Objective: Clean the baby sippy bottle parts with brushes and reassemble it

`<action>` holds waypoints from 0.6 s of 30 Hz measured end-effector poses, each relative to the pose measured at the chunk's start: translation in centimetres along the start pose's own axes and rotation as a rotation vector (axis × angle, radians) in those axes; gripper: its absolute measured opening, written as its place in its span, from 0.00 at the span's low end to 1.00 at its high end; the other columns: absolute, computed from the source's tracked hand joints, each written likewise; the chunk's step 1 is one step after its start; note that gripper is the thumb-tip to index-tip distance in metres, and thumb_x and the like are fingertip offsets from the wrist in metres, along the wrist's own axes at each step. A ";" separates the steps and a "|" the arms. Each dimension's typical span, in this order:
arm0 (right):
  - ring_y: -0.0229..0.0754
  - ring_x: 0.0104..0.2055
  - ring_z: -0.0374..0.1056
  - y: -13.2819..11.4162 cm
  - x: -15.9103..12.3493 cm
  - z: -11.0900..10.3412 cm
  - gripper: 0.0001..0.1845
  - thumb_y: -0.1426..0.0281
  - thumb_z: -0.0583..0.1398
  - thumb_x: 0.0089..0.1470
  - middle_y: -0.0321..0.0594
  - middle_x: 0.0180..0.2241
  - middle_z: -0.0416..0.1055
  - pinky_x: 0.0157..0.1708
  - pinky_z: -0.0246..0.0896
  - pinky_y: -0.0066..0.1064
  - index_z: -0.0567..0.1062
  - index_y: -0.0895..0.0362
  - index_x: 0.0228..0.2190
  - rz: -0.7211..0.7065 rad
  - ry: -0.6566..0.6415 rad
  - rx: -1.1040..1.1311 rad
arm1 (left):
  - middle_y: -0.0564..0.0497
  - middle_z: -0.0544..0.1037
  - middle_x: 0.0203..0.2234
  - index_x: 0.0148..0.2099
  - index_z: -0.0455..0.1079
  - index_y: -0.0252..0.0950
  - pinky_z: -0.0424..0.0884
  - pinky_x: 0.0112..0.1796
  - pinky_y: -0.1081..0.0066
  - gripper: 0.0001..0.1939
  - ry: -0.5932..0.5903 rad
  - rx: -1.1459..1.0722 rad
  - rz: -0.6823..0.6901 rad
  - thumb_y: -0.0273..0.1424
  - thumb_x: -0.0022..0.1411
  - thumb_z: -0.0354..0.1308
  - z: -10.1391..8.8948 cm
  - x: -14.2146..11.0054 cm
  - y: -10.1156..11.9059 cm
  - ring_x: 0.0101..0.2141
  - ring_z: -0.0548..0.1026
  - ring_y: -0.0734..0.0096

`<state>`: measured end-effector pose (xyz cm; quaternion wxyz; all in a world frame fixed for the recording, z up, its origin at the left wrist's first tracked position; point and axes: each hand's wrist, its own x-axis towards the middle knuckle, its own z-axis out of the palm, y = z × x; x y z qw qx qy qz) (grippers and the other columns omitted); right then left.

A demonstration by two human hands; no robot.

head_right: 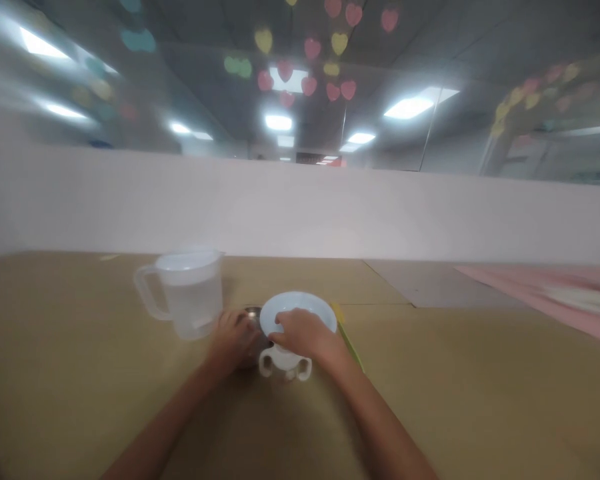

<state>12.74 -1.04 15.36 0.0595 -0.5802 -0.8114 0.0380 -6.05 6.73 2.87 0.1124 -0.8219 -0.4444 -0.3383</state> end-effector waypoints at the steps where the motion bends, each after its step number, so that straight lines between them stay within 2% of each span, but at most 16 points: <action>1: 0.50 0.44 0.66 0.0 0.0 0.0 0.22 0.59 0.53 0.55 0.47 0.41 0.72 0.37 0.55 0.33 0.70 0.58 0.47 0.005 -0.004 -0.001 | 0.42 0.69 0.42 0.40 0.68 0.36 0.60 0.47 0.52 0.11 0.012 -0.018 -0.027 0.35 0.57 0.53 0.1 -0.1 0.0 0.45 0.65 0.54; 6: 0.51 0.45 0.65 -0.2 -0.4 -0.3 0.25 0.55 0.52 0.56 0.48 0.42 0.71 0.37 0.56 0.34 0.68 0.58 0.49 0.028 -0.011 0.007 | 0.43 0.68 0.43 0.49 0.62 0.36 0.66 0.42 0.59 0.18 -0.002 -0.168 -0.177 0.27 0.55 0.53 0.0 -0.2 -0.1 0.42 0.69 0.58; 9: 0.51 0.41 0.67 -0.6 -0.7 -0.6 0.25 0.53 0.50 0.57 0.48 0.36 0.72 0.35 0.56 0.34 0.70 0.58 0.45 0.082 0.032 -0.041 | 0.43 0.66 0.44 0.50 0.59 0.36 0.66 0.44 0.60 0.17 0.150 -0.266 -0.252 0.32 0.58 0.52 -1.5 -0.1 0.9 0.44 0.68 0.60; 12: 0.49 0.38 0.67 -1.2 -1.1 -0.9 0.23 0.54 0.51 0.57 0.47 0.34 0.72 0.34 0.56 0.34 0.69 0.58 0.45 0.110 0.172 -0.049 | 0.44 0.68 0.43 0.49 0.59 0.37 0.66 0.45 0.59 0.16 0.271 -0.352 -0.254 0.36 0.59 0.51 -2.9 -0.3 2.7 0.45 0.68 0.60; 13: 0.48 0.39 0.67 -1.4 -1.2 -1.0 0.23 0.55 0.52 0.56 0.46 0.37 0.71 0.35 0.56 0.34 0.68 0.57 0.47 0.072 0.228 -0.026 | 0.44 0.68 0.44 0.49 0.59 0.37 0.66 0.46 0.59 0.16 0.300 -0.372 -0.216 0.36 0.60 0.51 -3.1 -0.5 3.3 0.46 0.68 0.60; 15: 0.46 0.43 0.65 -1.7 -1.3 -1.1 0.22 0.60 0.57 0.53 0.44 0.42 0.69 0.39 0.56 0.32 0.66 0.55 0.49 -0.094 0.291 0.056 | 0.44 0.69 0.45 0.49 0.59 0.39 0.66 0.48 0.58 0.16 0.366 -0.406 -0.074 0.36 0.59 0.51 -3.2 -1.0 4.2 0.48 0.68 0.60; 17: 0.43 0.46 0.63 -2.0 -1.4 -1.1 0.22 0.66 0.60 0.50 0.41 0.44 0.67 0.42 0.56 0.31 0.66 0.53 0.47 -0.273 0.290 0.163 | 0.44 0.70 0.44 0.47 0.59 0.39 0.67 0.48 0.57 0.14 0.454 -0.412 0.054 0.36 0.59 0.52 -3.2 -1.3 4.7 0.48 0.68 0.59; 18: 0.42 0.45 0.63 -2.1 -1.4 -1.1 0.21 0.69 0.61 0.48 0.40 0.44 0.67 0.42 0.56 0.30 0.67 0.53 0.46 -0.333 0.285 0.214 | 0.43 0.70 0.44 0.46 0.59 0.39 0.67 0.48 0.57 0.14 0.493 -0.395 0.075 0.36 0.58 0.52 -3.3 -1.4 4.9 0.47 0.69 0.59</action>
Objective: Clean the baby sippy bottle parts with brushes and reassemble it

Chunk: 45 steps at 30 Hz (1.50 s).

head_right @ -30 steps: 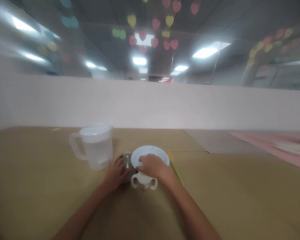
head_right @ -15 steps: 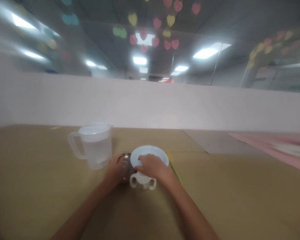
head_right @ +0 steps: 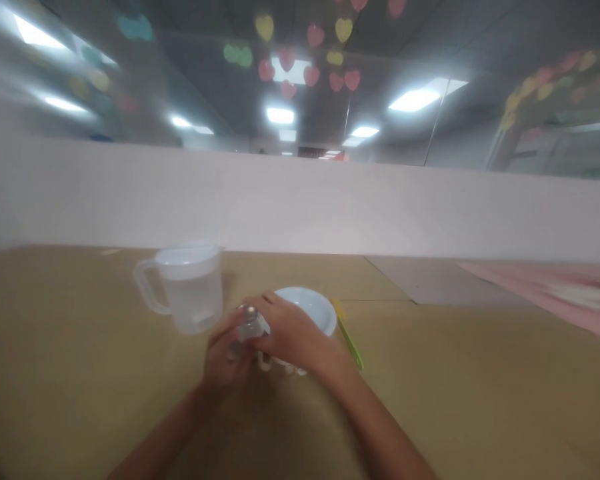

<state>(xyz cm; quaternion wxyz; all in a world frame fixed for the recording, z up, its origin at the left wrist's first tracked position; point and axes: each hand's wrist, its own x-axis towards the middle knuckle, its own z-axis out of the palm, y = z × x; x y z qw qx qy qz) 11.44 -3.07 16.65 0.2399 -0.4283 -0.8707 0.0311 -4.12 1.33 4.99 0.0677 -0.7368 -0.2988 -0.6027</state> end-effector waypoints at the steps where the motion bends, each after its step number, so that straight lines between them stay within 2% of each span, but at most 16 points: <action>1: 0.42 0.45 0.63 -0.1 0.0 -0.1 0.20 0.71 0.60 0.48 0.39 0.43 0.67 0.42 0.56 0.30 0.67 0.54 0.45 -0.022 0.013 0.045 | 0.43 0.70 0.43 0.46 0.60 0.39 0.67 0.47 0.56 0.15 0.036 0.028 0.005 0.36 0.57 0.53 -0.1 0.1 0.3 0.47 0.69 0.58; 3: 0.41 0.44 0.63 0.0 -0.1 -0.5 0.21 0.73 0.59 0.46 0.40 0.43 0.67 0.42 0.57 0.30 0.67 0.55 0.45 0.010 0.095 0.092 | 0.41 0.69 0.45 0.48 0.59 0.37 0.65 0.48 0.54 0.20 0.097 0.096 -0.028 0.36 0.55 0.57 -0.2 0.4 0.9 0.48 0.68 0.56; 5: 0.41 0.41 0.64 0.3 -0.4 -1.3 0.21 0.73 0.57 0.46 0.40 0.42 0.68 0.39 0.58 0.30 0.67 0.55 0.45 0.083 0.191 0.122 | 0.39 0.66 0.48 0.53 0.56 0.35 0.63 0.50 0.53 0.27 0.100 0.083 -0.046 0.35 0.53 0.59 -0.2 0.6 1.6 0.50 0.66 0.53; 7: 0.40 0.37 0.65 0.9 -0.7 -2.3 0.19 0.72 0.56 0.46 0.39 0.39 0.69 0.35 0.58 0.29 0.67 0.55 0.44 0.143 0.260 0.148 | 0.37 0.63 0.51 0.58 0.50 0.34 0.62 0.50 0.53 0.32 0.007 -0.024 -0.057 0.34 0.54 0.58 0.1 0.3 2.2 0.52 0.63 0.52; 9: 0.38 0.33 0.64 1.9 -1.0 -3.2 0.16 0.72 0.53 0.49 0.37 0.35 0.70 0.32 0.57 0.28 0.69 0.55 0.42 0.172 0.271 0.156 | 0.38 0.60 0.54 0.61 0.45 0.36 0.63 0.50 0.55 0.36 -0.187 -0.160 -0.126 0.35 0.55 0.57 0.6 -0.4 2.8 0.53 0.62 0.53; 12: 0.38 0.30 0.63 3.3 -1.3 -3.8 0.14 0.70 0.50 0.52 0.37 0.30 0.70 0.29 0.55 0.28 0.71 0.56 0.38 0.246 0.178 0.146 | 0.39 0.59 0.55 0.62 0.42 0.40 0.66 0.48 0.57 0.38 -0.444 -0.301 -0.296 0.36 0.56 0.57 1.1 -1.5 3.4 0.52 0.64 0.55; 15: 0.38 0.30 0.64 4.1 -1.1 -3.6 0.15 0.68 0.50 0.52 0.38 0.29 0.70 0.28 0.54 0.28 0.73 0.56 0.36 0.318 -0.070 0.154 | 0.40 0.62 0.54 0.62 0.43 0.41 0.66 0.47 0.56 0.37 -0.518 -0.360 -0.431 0.38 0.56 0.57 1.3 -1.8 3.6 0.49 0.67 0.56; 18: 0.40 0.33 0.65 3.7 -0.9 -2.9 0.16 0.67 0.53 0.48 0.37 0.34 0.71 0.29 0.54 0.27 0.73 0.54 0.39 0.309 -0.307 0.173 | 0.42 0.66 0.51 0.62 0.45 0.40 0.65 0.47 0.57 0.37 -0.542 -0.411 -0.516 0.38 0.55 0.58 1.3 -1.5 3.7 0.49 0.67 0.57; 20: 0.41 0.35 0.65 3.2 -0.8 -2.5 0.17 0.67 0.54 0.46 0.38 0.36 0.71 0.29 0.55 0.27 0.73 0.53 0.40 0.299 -0.348 0.165 | 0.43 0.67 0.51 0.62 0.46 0.40 0.64 0.48 0.57 0.36 -0.549 -0.440 -0.534 0.37 0.55 0.59 1.2 -1.1 3.7 0.49 0.67 0.58; 23: 0.40 0.33 0.65 2.6 -0.7 -2.2 0.15 0.67 0.55 0.44 0.38 0.33 0.71 0.26 0.54 0.26 0.74 0.55 0.36 0.312 -0.343 0.116 | 0.44 0.67 0.51 0.60 0.50 0.40 0.62 0.50 0.58 0.34 -0.565 -0.445 -0.529 0.37 0.54 0.59 1.2 -0.8 3.9 0.50 0.66 0.58; 26: 0.39 0.31 0.64 2.4 -0.7 -2.2 0.14 0.68 0.56 0.41 0.36 0.31 0.71 0.24 0.53 0.25 0.75 0.54 0.33 0.307 -0.346 0.101 | 0.44 0.67 0.50 0.57 0.56 0.38 0.65 0.47 0.59 0.31 -0.586 -0.413 -0.561 0.40 0.54 0.58 1.0 -0.6 4.2 0.48 0.67 0.57; 29: 0.39 0.31 0.64 2.5 -0.7 -2.2 0.15 0.67 0.56 0.40 0.36 0.31 0.72 0.24 0.53 0.25 0.75 0.54 0.33 0.300 -0.336 0.088 | 0.44 0.69 0.48 0.56 0.58 0.38 0.67 0.44 0.60 0.30 -0.571 -0.375 -0.562 0.43 0.53 0.59 1.0 -0.6 4.3 0.45 0.69 0.57; 34: 0.40 0.32 0.65 2.7 -0.6 -2.4 0.17 0.65 0.58 0.39 0.37 0.32 0.71 0.23 0.52 0.25 0.76 0.54 0.34 0.300 -0.339 0.080 | 0.44 0.71 0.46 0.55 0.60 0.37 0.66 0.45 0.60 0.29 -0.558 -0.354 -0.538 0.43 0.53 0.58 1.0 -0.7 4.3 0.44 0.70 0.58; 41: 0.42 0.35 0.66 2.6 -0.5 -2.0 0.20 0.66 0.58 0.40 0.37 0.34 0.72 0.27 0.56 0.26 0.75 0.54 0.39 0.329 -0.331 0.050 | 0.44 0.71 0.45 0.53 0.62 0.36 0.66 0.46 0.60 0.26 -0.567 -0.316 -0.533 0.43 0.55 0.57 1.0 -0.7 4.3 0.44 0.70 0.58; 43: 0.43 0.37 0.66 2.5 -0.7 -2.0 0.21 0.67 0.57 0.42 0.39 0.36 0.72 0.31 0.58 0.27 0.74 0.54 0.41 0.344 -0.324 0.039 | 0.44 0.70 0.47 0.54 0.61 0.37 0.65 0.48 0.60 0.26 -0.556 -0.308 -0.488 0.41 0.55 0.57 1.2 -1.1 4.2 0.47 0.69 0.58; 45: 0.44 0.40 0.66 2.5 -1.1 -2.3 0.24 0.67 0.57 0.44 0.40 0.40 0.71 0.33 0.59 0.28 0.71 0.54 0.46 0.347 -0.314 0.073 | 0.43 0.64 0.53 0.58 0.56 0.38 0.62 0.52 0.60 0.27 -0.508 -0.304 -0.434 0.40 0.58 0.54 1.6 -1.8 4.1 0.53 0.63 0.58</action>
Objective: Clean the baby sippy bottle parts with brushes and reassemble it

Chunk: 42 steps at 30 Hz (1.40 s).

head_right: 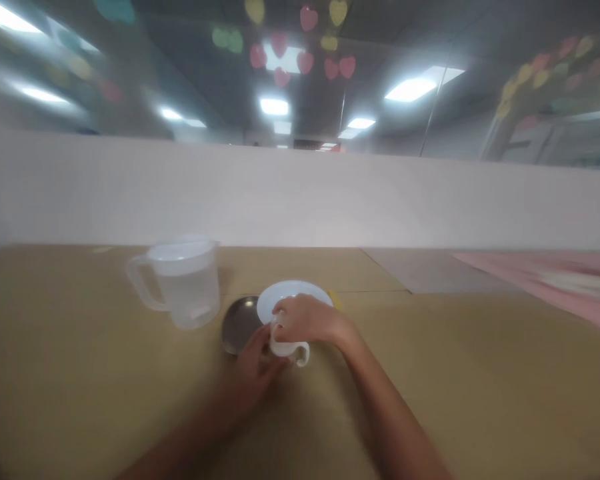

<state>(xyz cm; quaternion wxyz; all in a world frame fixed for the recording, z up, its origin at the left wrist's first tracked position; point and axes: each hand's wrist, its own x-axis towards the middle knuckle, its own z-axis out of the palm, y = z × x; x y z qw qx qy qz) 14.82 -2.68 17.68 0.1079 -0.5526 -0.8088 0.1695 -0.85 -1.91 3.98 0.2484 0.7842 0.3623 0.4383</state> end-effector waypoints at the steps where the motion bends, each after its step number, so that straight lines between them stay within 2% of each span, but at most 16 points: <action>1: 0.44 0.41 0.66 0.1 -0.2 -0.2 0.26 0.66 0.58 0.45 0.41 0.42 0.71 0.34 0.59 0.29 0.68 0.53 0.49 -0.006 0.010 0.034 | 0.43 0.60 0.56 0.60 0.51 0.39 0.60 0.53 0.59 0.29 0.035 0.000 0.031 0.39 0.59 0.53 0.3 -0.2 -0.2 0.56 0.60 0.58; 4: 0.44 0.41 0.66 0.8 -0.6 -1.0 0.31 0.59 0.60 0.46 0.43 0.48 0.66 0.35 0.61 0.30 0.63 0.51 0.53 -0.020 0.113 0.161 | 0.43 0.48 0.61 0.64 0.38 0.42 0.57 0.55 0.56 0.38 0.153 -0.012 0.095 0.39 0.58 0.54 0.9 -0.6 -0.7 0.59 0.52 0.56; 6: 0.43 0.41 0.66 1.1 -0.7 -1.5 0.32 0.56 0.61 0.47 0.44 0.49 0.65 0.35 0.62 0.31 0.64 0.52 0.52 -0.010 0.212 0.220 | 0.43 0.45 0.62 0.64 0.35 0.43 0.57 0.56 0.54 0.41 0.174 -0.016 0.090 0.39 0.57 0.56 0.9 -0.7 -0.8 0.59 0.52 0.53; 8: 0.43 0.41 0.66 1.1 -0.6 -1.6 0.32 0.54 0.61 0.46 0.45 0.48 0.65 0.35 0.62 0.31 0.64 0.53 0.51 0.004 0.243 0.238 | 0.43 0.47 0.61 0.64 0.36 0.42 0.56 0.56 0.54 0.41 0.151 -0.026 0.058 0.39 0.56 0.57 0.8 -0.7 -0.7 0.59 0.52 0.51; 11: 0.46 0.42 0.65 0.4 -0.4 -0.9 0.34 0.54 0.62 0.43 0.43 0.46 0.66 0.35 0.60 0.31 0.64 0.51 0.52 0.000 0.103 0.167 | 0.42 0.52 0.59 0.64 0.38 0.41 0.56 0.55 0.51 0.42 0.049 -0.047 0.037 0.40 0.54 0.58 0.7 -0.8 -0.7 0.57 0.56 0.51; 14: 0.49 0.44 0.64 -0.3 0.0 0.4 0.39 0.58 0.64 0.40 0.42 0.43 0.69 0.35 0.58 0.31 0.60 0.49 0.55 -0.032 -0.017 0.000 | 0.42 0.57 0.58 0.64 0.38 0.43 0.57 0.54 0.50 0.42 -0.046 -0.035 0.043 0.41 0.55 0.58 0.7 -0.8 -0.8 0.56 0.58 0.53; 18: 0.48 0.39 0.65 -0.5 0.8 1.1 0.38 0.63 0.61 0.44 0.39 0.32 0.71 0.33 0.56 0.31 0.57 0.51 0.57 -0.116 0.020 -0.129 | 0.41 0.57 0.57 0.64 0.41 0.41 0.58 0.54 0.53 0.36 -0.050 0.041 0.083 0.38 0.59 0.54 0.6 -0.7 -1.2 0.57 0.58 0.55; 21: 0.45 0.38 0.65 -0.2 0.9 0.4 0.38 0.62 0.61 0.44 0.38 0.35 0.71 0.34 0.56 0.30 0.57 0.48 0.57 -0.168 0.004 -0.064 | 0.41 0.58 0.57 0.64 0.42 0.40 0.58 0.54 0.55 0.33 -0.077 0.101 0.120 0.36 0.60 0.52 0.3 -0.6 -1.3 0.57 0.58 0.56; 25: 0.44 0.37 0.65 0.2 0.5 -0.4 0.36 0.60 0.62 0.44 0.39 0.37 0.70 0.34 0.57 0.30 0.61 0.49 0.55 -0.129 -0.028 -0.027 | 0.41 0.56 0.58 0.65 0.39 0.39 0.57 0.55 0.56 0.35 -0.107 0.131 0.128 0.36 0.61 0.52 0.3 -0.5 -1.3 0.57 0.56 0.57; 32: 0.42 0.37 0.65 1.5 1.4 -0.3 0.39 0.58 0.65 0.38 0.39 0.38 0.69 0.34 0.58 0.29 0.63 0.50 0.53 -0.114 -0.029 0.075 | 0.40 0.55 0.58 0.64 0.38 0.39 0.56 0.55 0.54 0.36 -0.064 0.115 0.101 0.35 0.60 0.53 0.7 -0.5 -1.2 0.58 0.56 0.56; 34: 0.41 0.36 0.65 1.8 1.3 -0.8 0.37 0.58 0.65 0.39 0.39 0.38 0.69 0.34 0.58 0.29 0.65 0.51 0.52 -0.120 0.003 0.141 | 0.41 0.56 0.57 0.64 0.38 0.40 0.58 0.54 0.56 0.37 -0.070 0.081 0.083 0.34 0.59 0.54 0.7 -0.5 -1.2 0.57 0.57 0.58; 39: 0.41 0.40 0.65 2.2 -0.1 -2.2 0.31 0.60 0.61 0.47 0.40 0.42 0.68 0.38 0.60 0.31 0.62 0.50 0.53 -0.141 0.284 0.274 | 0.41 0.58 0.56 0.64 0.40 0.40 0.57 0.54 0.55 0.37 -0.088 0.039 0.062 0.34 0.58 0.56 0.6 -0.4 -1.0 0.56 0.58 0.57; 42: 0.40 0.41 0.65 3.6 0.5 -1.7 0.33 0.62 0.61 0.47 0.41 0.45 0.65 0.40 0.60 0.31 0.59 0.51 0.55 -0.117 0.262 0.238 | 0.41 0.58 0.56 0.63 0.43 0.40 0.58 0.54 0.55 0.36 -0.090 0.062 0.058 0.35 0.58 0.55 0.5 -0.4 -0.9 0.55 0.59 0.56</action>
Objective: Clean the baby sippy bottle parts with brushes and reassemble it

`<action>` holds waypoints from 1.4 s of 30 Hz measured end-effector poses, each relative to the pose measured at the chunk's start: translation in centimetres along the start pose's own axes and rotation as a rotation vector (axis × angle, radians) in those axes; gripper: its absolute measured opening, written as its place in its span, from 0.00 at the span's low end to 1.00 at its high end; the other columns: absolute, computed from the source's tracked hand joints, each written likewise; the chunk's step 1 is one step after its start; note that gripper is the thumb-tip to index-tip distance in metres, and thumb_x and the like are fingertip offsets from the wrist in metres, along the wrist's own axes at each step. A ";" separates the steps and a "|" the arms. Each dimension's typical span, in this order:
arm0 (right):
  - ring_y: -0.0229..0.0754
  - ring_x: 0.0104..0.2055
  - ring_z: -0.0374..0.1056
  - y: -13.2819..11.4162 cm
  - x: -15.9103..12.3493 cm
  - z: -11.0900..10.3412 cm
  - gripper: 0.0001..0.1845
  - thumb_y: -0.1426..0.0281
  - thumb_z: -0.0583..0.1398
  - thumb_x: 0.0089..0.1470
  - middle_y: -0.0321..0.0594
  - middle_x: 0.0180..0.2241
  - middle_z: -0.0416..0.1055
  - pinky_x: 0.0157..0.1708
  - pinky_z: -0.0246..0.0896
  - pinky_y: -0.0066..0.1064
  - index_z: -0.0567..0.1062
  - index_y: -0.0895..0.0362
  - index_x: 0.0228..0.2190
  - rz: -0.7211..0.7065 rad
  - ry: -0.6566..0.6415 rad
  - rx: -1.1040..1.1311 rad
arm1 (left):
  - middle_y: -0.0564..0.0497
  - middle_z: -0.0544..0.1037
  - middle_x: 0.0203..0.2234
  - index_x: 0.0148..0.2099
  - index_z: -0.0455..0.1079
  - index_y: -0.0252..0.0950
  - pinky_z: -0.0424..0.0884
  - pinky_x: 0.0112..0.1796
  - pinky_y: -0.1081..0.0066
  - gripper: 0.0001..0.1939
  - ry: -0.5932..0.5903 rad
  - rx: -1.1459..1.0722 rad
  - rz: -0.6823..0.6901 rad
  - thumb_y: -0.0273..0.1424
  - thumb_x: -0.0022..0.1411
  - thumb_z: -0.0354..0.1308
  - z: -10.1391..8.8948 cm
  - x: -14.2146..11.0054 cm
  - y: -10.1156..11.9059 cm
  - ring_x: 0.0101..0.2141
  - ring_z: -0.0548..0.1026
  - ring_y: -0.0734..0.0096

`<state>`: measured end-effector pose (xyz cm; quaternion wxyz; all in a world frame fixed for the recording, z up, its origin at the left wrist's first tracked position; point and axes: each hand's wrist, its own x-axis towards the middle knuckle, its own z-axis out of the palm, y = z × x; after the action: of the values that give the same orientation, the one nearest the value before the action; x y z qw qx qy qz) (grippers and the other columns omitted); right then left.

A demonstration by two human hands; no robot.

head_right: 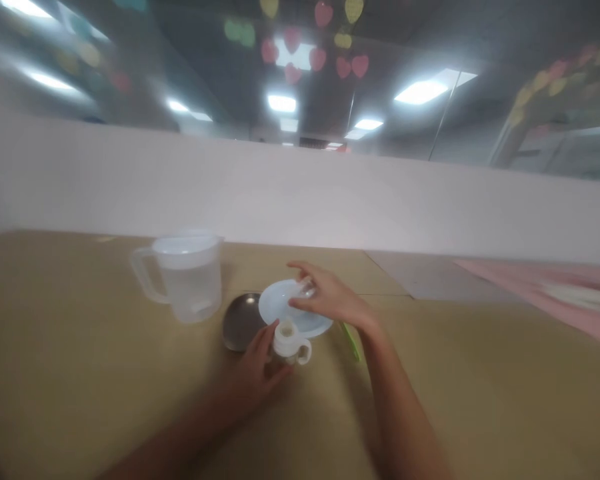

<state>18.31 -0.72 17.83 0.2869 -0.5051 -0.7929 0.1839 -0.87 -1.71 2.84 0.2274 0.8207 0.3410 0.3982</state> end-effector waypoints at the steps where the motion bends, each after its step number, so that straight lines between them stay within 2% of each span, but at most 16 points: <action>1: 0.41 0.41 0.65 0.9 0.4 0.4 0.34 0.62 0.62 0.46 0.43 0.46 0.65 0.41 0.60 0.32 0.59 0.53 0.54 0.026 -0.046 -0.040 | 0.41 0.58 0.56 0.63 0.43 0.40 0.58 0.54 0.55 0.35 -0.002 0.010 -0.001 0.35 0.58 0.55 0.0 0.0 0.0 0.55 0.59 0.56; 4: 0.45 0.45 0.63 4.0 2.0 2.2 0.32 0.64 0.63 0.45 0.48 0.47 0.64 0.45 0.57 0.33 0.64 0.60 0.51 0.142 -0.157 -0.221 | 0.41 0.59 0.55 0.63 0.43 0.39 0.60 0.53 0.56 0.35 -0.011 0.035 -0.002 0.38 0.58 0.54 -0.1 0.0 0.1 0.55 0.59 0.56; 7: 0.46 0.42 0.66 6.0 3.2 3.6 0.30 0.61 0.60 0.48 0.47 0.42 0.69 0.41 0.59 0.32 0.65 0.61 0.50 0.214 -0.321 -0.282 | 0.41 0.58 0.56 0.64 0.42 0.38 0.60 0.53 0.56 0.35 -0.027 0.055 -0.001 0.39 0.58 0.53 -0.2 0.0 0.0 0.55 0.59 0.56; 9: 0.45 0.40 0.67 6.4 3.3 3.6 0.28 0.61 0.59 0.50 0.46 0.40 0.71 0.39 0.60 0.31 0.65 0.61 0.50 0.242 -0.362 -0.285 | 0.41 0.58 0.56 0.64 0.42 0.39 0.59 0.53 0.56 0.35 -0.033 0.050 -0.001 0.38 0.59 0.53 -0.3 0.0 -0.1 0.55 0.59 0.56; 12: 0.44 0.39 0.68 5.6 2.8 2.6 0.22 0.62 0.56 0.53 0.45 0.38 0.72 0.39 0.60 0.31 0.68 0.61 0.47 0.219 -0.263 -0.241 | 0.41 0.58 0.56 0.64 0.42 0.40 0.61 0.52 0.56 0.36 -0.036 0.008 -0.018 0.37 0.58 0.55 -0.3 0.0 0.0 0.55 0.59 0.56; 14: 0.42 0.37 0.68 4.0 2.1 2.0 0.20 0.59 0.52 0.56 0.45 0.38 0.72 0.37 0.61 0.30 0.71 0.61 0.41 0.176 -0.217 -0.128 | 0.41 0.58 0.56 0.63 0.44 0.41 0.61 0.52 0.56 0.36 -0.024 -0.019 -0.039 0.36 0.56 0.56 -0.3 0.1 0.1 0.55 0.60 0.56; 17: 0.39 0.29 0.68 0.8 0.9 1.8 0.25 0.52 0.49 0.56 0.44 0.33 0.72 0.27 0.61 0.27 0.73 0.60 0.36 0.166 -0.403 0.027 | 0.42 0.61 0.55 0.61 0.49 0.40 0.61 0.51 0.55 0.35 -0.004 -0.059 -0.068 0.35 0.54 0.58 -0.4 0.3 0.3 0.54 0.61 0.56; 19: 0.40 0.28 0.67 -1.3 0.2 2.4 0.23 0.52 0.54 0.52 0.43 0.31 0.72 0.23 0.59 0.27 0.74 0.59 0.34 0.166 -0.431 -0.087 | 0.42 0.63 0.54 0.60 0.51 0.39 0.61 0.51 0.55 0.36 0.004 -0.083 -0.083 0.36 0.52 0.60 -0.5 0.4 0.4 0.53 0.63 0.55; 22: 0.45 0.34 0.66 -3.2 -0.1 3.4 0.18 0.60 0.62 0.44 0.46 0.32 0.71 0.27 0.57 0.28 0.74 0.61 0.33 0.165 -0.326 -0.342 | 0.43 0.65 0.53 0.60 0.52 0.39 0.61 0.51 0.55 0.37 0.009 -0.105 -0.109 0.34 0.50 0.62 -0.8 0.6 0.5 0.52 0.65 0.56; 24: 0.46 0.38 0.65 -3.2 -0.1 3.5 0.17 0.66 0.64 0.41 0.45 0.35 0.70 0.31 0.57 0.29 0.74 0.60 0.35 0.095 -0.350 -0.374 | 0.45 0.67 0.52 0.59 0.55 0.40 0.62 0.50 0.56 0.36 0.004 -0.110 -0.134 0.33 0.48 0.63 -1.0 0.7 0.7 0.50 0.67 0.56; 27: 0.43 0.42 0.63 -2.1 0.1 2.8 0.21 0.73 0.64 0.38 0.40 0.41 0.68 0.34 0.57 0.27 0.73 0.56 0.39 -0.075 -0.472 -0.278 | 0.45 0.71 0.48 0.55 0.60 0.39 0.66 0.46 0.57 0.32 -0.052 -0.135 -0.156 0.34 0.48 0.63 -1.1 0.8 1.2 0.45 0.70 0.57; 29: 0.41 0.43 0.63 -1.3 0.2 2.2 0.22 0.73 0.63 0.39 0.37 0.42 0.68 0.34 0.57 0.25 0.73 0.53 0.41 -0.116 -0.514 -0.191 | 0.45 0.71 0.47 0.55 0.60 0.38 0.69 0.43 0.60 0.31 -0.066 -0.156 -0.164 0.35 0.49 0.62 -1.2 0.8 1.5 0.44 0.71 0.57; 32: 0.38 0.36 0.64 -0.6 0.2 1.7 0.15 0.63 0.62 0.44 0.36 0.36 0.69 0.28 0.55 0.24 0.74 0.55 0.36 -0.013 -0.428 -0.129 | 0.44 0.68 0.51 0.58 0.57 0.38 0.68 0.44 0.60 0.33 -0.036 -0.150 -0.148 0.35 0.50 0.61 -1.1 0.6 1.6 0.47 0.68 0.55; 36: 0.33 0.23 0.58 -0.5 0.2 1.5 0.17 0.56 0.59 0.47 0.33 0.22 0.65 0.21 0.47 0.24 0.71 0.59 0.23 0.103 -0.315 -0.188 | 0.43 0.65 0.54 0.61 0.51 0.40 0.70 0.41 0.62 0.39 -0.072 -0.168 -0.161 0.36 0.50 0.61 -0.9 0.5 1.1 0.50 0.66 0.54; 38: 0.33 0.24 0.59 -0.5 0.2 1.4 0.14 0.60 0.59 0.48 0.33 0.22 0.66 0.21 0.48 0.24 0.71 0.59 0.22 0.053 -0.332 -0.162 | 0.43 0.64 0.54 0.63 0.48 0.41 0.70 0.40 0.63 0.41 -0.094 -0.173 -0.180 0.36 0.49 0.62 -0.8 0.5 0.9 0.49 0.67 0.55; 42: 0.38 0.34 0.65 -0.9 -0.2 0.6 0.06 0.69 0.58 0.49 0.37 0.33 0.71 0.31 0.58 0.26 0.74 0.58 0.30 -0.126 -0.319 -0.032 | 0.43 0.65 0.53 0.63 0.47 0.41 0.69 0.42 0.62 0.42 -0.103 -0.171 -0.182 0.36 0.50 0.62 -0.9 0.5 0.8 0.49 0.67 0.56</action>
<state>17.35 -1.26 17.82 0.1601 -0.4234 -0.8613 0.2308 -1.08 -1.78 4.13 0.3487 0.7835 0.3666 0.3607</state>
